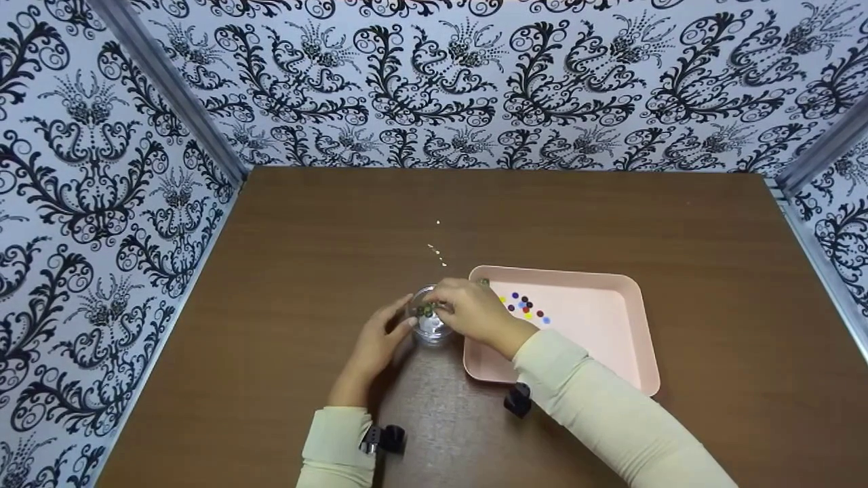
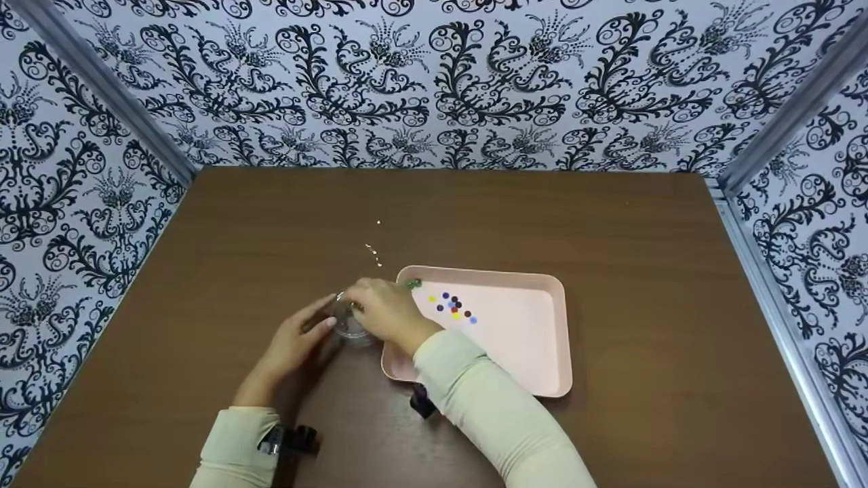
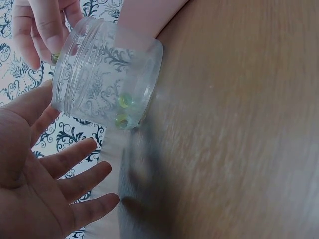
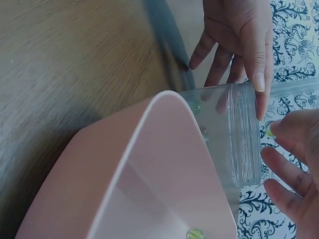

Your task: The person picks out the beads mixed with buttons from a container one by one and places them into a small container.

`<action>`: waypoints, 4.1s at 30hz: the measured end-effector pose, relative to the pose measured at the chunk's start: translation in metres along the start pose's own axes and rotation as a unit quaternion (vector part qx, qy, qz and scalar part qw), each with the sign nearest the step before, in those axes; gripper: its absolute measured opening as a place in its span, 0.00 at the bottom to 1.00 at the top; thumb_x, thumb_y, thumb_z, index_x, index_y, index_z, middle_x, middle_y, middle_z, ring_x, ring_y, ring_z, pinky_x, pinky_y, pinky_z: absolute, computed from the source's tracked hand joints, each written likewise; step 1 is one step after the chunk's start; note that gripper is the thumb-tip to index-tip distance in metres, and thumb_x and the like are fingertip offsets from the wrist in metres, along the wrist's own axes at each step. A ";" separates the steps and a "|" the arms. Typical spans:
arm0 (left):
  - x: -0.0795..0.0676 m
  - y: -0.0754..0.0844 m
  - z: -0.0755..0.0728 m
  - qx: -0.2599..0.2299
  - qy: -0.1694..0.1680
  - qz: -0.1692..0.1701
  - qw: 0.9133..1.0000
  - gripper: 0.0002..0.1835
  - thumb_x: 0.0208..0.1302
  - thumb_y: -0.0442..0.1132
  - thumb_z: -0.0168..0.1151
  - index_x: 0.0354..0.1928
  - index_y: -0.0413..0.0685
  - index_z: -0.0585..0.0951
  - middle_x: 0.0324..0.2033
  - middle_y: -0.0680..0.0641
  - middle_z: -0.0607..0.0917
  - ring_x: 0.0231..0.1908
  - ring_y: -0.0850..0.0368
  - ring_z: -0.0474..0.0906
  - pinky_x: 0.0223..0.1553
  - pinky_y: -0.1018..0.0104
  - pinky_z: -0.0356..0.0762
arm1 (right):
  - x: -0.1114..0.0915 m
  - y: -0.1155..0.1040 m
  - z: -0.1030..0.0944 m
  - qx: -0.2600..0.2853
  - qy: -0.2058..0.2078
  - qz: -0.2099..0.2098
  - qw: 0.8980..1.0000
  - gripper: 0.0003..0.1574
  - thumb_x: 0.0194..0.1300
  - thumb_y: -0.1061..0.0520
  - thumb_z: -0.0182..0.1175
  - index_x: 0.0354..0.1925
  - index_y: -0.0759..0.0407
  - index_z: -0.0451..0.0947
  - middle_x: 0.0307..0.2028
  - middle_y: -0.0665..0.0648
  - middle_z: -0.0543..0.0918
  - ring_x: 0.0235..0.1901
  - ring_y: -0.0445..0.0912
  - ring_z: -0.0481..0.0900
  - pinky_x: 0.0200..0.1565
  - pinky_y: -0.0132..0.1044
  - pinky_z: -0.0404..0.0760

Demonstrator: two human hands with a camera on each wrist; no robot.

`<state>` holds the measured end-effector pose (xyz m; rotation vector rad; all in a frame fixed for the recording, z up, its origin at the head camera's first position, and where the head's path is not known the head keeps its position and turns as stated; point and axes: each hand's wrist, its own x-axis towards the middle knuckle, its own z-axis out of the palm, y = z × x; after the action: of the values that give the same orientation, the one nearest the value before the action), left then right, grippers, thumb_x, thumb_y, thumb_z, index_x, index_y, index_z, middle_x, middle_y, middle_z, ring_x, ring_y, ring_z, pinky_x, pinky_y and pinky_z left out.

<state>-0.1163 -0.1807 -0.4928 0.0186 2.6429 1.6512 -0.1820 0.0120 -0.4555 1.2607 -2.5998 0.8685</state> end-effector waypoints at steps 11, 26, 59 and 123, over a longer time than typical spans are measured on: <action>0.000 0.001 0.000 0.002 0.006 0.005 1.000 0.24 0.68 0.41 0.59 0.64 0.45 0.74 0.63 0.36 0.72 0.66 0.38 0.64 0.68 0.43 0.57 | 0.001 -0.003 -0.002 0.000 -0.021 -0.001 1.000 0.13 0.57 0.62 0.64 0.42 0.52 0.85 0.37 0.52 0.85 0.40 0.48 0.83 0.39 0.46 0.82; 0.000 0.002 0.001 -0.005 0.001 -0.008 1.000 0.25 0.68 0.42 0.59 0.65 0.43 0.73 0.64 0.35 0.71 0.66 0.37 0.63 0.67 0.41 0.57 | 0.000 0.000 -0.001 -0.012 -0.016 0.005 1.000 0.26 0.56 0.54 0.69 0.55 0.52 0.80 0.58 0.55 0.78 0.60 0.52 0.73 0.58 0.53 0.74; 0.000 0.001 0.001 0.000 -0.004 -0.023 1.000 0.25 0.68 0.44 0.58 0.66 0.47 0.72 0.65 0.35 0.70 0.67 0.36 0.61 0.67 0.38 0.55 | -0.008 0.015 -0.011 -0.020 -0.022 0.032 0.999 0.53 0.48 0.44 0.75 0.70 0.50 0.65 0.70 0.56 0.64 0.71 0.56 0.56 0.67 0.60 0.59; 0.003 -0.001 0.002 0.019 0.012 0.025 0.999 0.23 0.67 0.40 0.60 0.62 0.40 0.75 0.61 0.34 0.75 0.64 0.36 0.66 0.67 0.42 0.59 | -0.031 0.067 -0.027 0.017 0.052 0.105 0.993 0.57 0.47 0.49 0.76 0.71 0.51 0.61 0.73 0.56 0.57 0.72 0.59 0.50 0.65 0.67 0.54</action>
<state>-0.1189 -0.1791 -0.4944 0.0662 2.7122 1.6254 -0.2163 0.0804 -0.4729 0.9320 -2.6786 0.9869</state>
